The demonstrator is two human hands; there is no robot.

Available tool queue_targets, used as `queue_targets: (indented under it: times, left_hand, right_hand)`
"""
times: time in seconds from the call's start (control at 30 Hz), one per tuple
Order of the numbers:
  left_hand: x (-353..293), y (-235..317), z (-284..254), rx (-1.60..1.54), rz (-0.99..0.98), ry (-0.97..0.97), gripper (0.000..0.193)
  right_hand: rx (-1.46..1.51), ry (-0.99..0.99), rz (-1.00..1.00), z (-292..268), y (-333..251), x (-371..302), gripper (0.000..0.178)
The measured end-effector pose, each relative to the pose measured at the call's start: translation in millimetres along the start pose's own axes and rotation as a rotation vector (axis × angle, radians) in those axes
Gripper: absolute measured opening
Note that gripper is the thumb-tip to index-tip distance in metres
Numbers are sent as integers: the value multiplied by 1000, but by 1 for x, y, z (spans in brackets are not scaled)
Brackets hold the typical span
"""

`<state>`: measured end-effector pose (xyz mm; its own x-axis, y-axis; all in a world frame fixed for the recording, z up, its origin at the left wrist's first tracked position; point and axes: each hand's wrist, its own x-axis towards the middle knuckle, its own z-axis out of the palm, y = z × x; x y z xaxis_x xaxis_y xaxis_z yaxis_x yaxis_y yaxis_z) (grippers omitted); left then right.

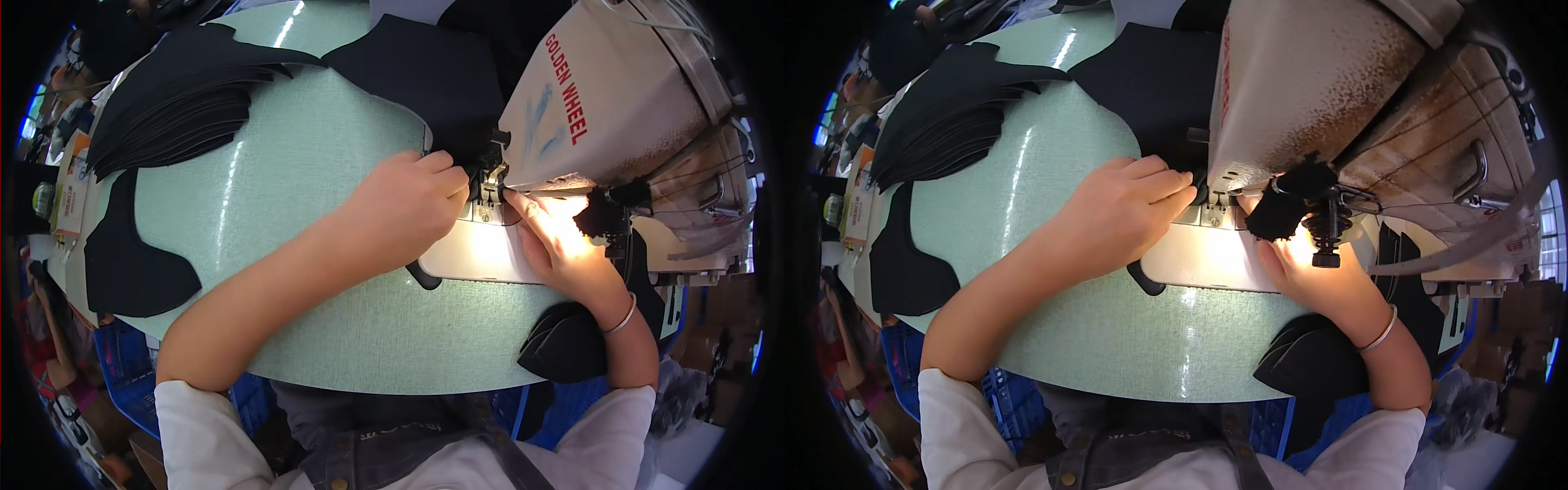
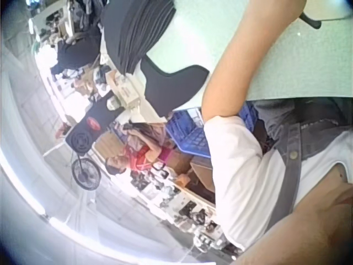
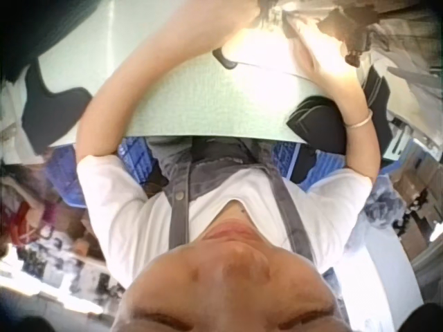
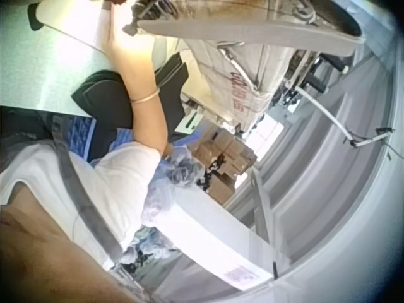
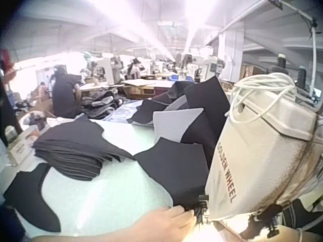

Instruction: The person sews fabric pieces together using a sewing machine by aligning the edges of cutouts, feeding them under the needle to stitch them together, and stacking the sewn pieces.

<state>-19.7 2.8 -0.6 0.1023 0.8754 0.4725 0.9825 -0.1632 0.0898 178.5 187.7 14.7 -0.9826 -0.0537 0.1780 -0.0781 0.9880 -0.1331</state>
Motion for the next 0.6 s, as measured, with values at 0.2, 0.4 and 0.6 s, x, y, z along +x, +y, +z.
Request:
queue_targets:
  times: [0.2,0.4,0.6]
  left_hand:
    - [5,-2,6,-11,-39,44,27]
    - [4,-3,10,114,-93,33,40]
    - [2,-5,10,67,-176,28,42]
  right_hand:
    - [-41,-14,29,0,1,-1,45]
    - [-141,25,-75,5,10,1,45]
    - [-76,40,-71,5,11,7,45]
